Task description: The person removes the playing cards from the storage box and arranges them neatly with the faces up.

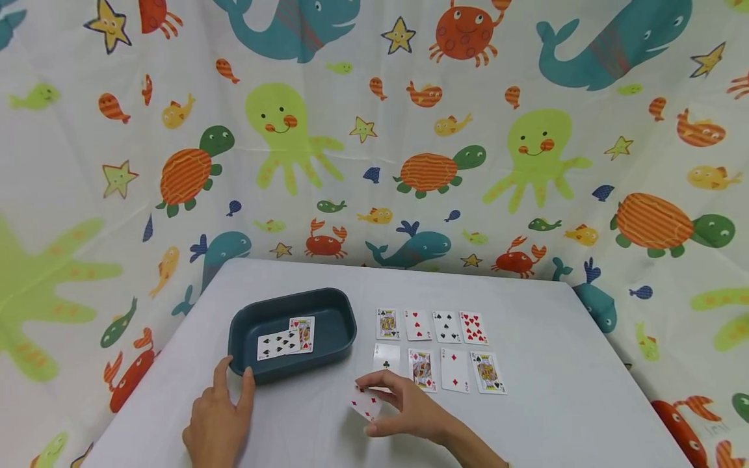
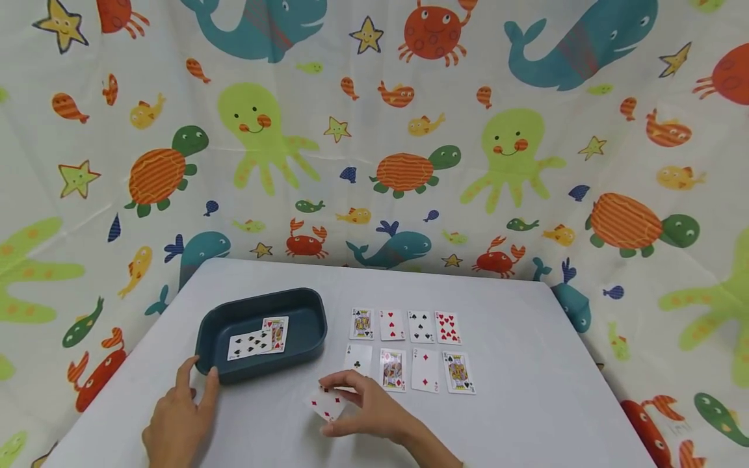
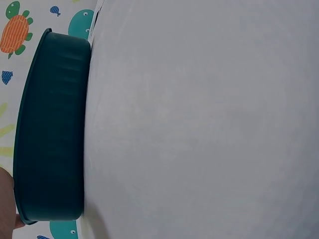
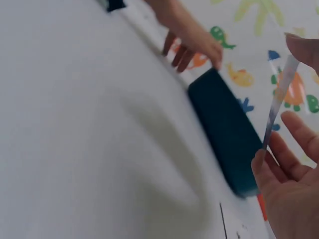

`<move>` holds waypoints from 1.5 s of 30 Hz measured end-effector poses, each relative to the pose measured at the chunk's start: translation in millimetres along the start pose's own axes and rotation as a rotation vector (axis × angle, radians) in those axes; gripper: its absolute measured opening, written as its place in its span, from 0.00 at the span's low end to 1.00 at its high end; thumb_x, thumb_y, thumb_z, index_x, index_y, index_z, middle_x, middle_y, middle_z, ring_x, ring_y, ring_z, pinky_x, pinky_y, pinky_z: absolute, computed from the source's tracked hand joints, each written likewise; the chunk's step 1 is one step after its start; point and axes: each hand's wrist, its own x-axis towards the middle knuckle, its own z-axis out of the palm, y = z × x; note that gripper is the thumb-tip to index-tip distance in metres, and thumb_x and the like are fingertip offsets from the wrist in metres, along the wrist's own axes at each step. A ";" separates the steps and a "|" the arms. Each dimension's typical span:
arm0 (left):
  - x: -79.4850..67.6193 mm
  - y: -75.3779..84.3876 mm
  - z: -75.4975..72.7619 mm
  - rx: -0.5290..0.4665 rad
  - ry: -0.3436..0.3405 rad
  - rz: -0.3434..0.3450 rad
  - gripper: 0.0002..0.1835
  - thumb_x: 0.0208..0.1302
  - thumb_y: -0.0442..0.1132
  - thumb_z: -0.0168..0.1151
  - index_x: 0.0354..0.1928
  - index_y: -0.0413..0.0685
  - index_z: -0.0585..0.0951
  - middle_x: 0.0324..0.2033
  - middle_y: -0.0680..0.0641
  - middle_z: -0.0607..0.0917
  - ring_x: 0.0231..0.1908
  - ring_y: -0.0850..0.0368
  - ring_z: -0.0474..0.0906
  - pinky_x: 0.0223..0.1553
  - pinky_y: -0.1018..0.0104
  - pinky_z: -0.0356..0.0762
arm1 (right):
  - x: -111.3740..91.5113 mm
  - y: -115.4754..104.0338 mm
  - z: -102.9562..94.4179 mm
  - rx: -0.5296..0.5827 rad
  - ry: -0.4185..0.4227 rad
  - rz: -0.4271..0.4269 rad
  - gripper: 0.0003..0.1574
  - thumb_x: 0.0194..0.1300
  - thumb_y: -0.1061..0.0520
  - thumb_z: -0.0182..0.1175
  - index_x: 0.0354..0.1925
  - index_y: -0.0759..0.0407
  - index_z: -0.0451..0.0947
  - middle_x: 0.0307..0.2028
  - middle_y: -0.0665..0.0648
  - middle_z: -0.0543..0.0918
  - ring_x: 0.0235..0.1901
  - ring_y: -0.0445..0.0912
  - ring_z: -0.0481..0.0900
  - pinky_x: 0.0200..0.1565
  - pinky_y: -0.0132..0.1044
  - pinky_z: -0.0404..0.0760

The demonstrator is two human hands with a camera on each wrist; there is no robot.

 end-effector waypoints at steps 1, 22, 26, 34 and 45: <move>0.1 0.4 -0.5 -0.003 0.001 0.002 0.39 0.74 0.68 0.46 0.75 0.51 0.59 0.45 0.26 0.80 0.46 0.28 0.76 0.46 0.27 0.76 | -2.8 1.6 -1.6 -0.071 -0.007 -0.004 0.39 0.60 0.55 0.74 0.67 0.57 0.72 0.66 0.57 0.75 0.67 0.48 0.72 0.69 0.32 0.66; -1.2 0.1 -1.6 0.005 0.011 0.003 0.37 0.75 0.66 0.47 0.75 0.51 0.60 0.44 0.25 0.80 0.46 0.27 0.76 0.44 0.27 0.76 | -16.5 25.4 -28.2 -0.712 -0.253 -0.132 0.46 0.56 0.45 0.78 0.69 0.45 0.70 0.66 0.44 0.71 0.65 0.38 0.68 0.66 0.36 0.71; -0.9 0.2 -0.8 0.005 0.010 0.005 0.37 0.75 0.65 0.47 0.75 0.51 0.59 0.44 0.26 0.80 0.46 0.27 0.76 0.45 0.27 0.76 | -15.5 27.1 -28.4 -0.714 -0.255 -0.123 0.48 0.56 0.44 0.78 0.70 0.44 0.69 0.68 0.44 0.70 0.67 0.40 0.66 0.68 0.38 0.69; -0.1 -0.2 -0.5 0.006 0.020 0.013 0.37 0.75 0.65 0.47 0.75 0.51 0.59 0.44 0.26 0.80 0.47 0.26 0.77 0.45 0.27 0.76 | -11.8 21.0 -24.9 -0.735 -0.151 -0.220 0.46 0.58 0.42 0.77 0.69 0.50 0.70 0.67 0.46 0.72 0.67 0.42 0.70 0.68 0.38 0.69; -0.3 1.3 -2.1 0.016 0.007 -0.003 0.37 0.75 0.65 0.47 0.75 0.50 0.59 0.45 0.25 0.80 0.47 0.27 0.77 0.47 0.26 0.76 | 9.9 15.7 -13.1 -0.217 -0.033 -0.131 0.46 0.62 0.51 0.74 0.73 0.51 0.66 0.71 0.62 0.69 0.72 0.58 0.66 0.72 0.36 0.61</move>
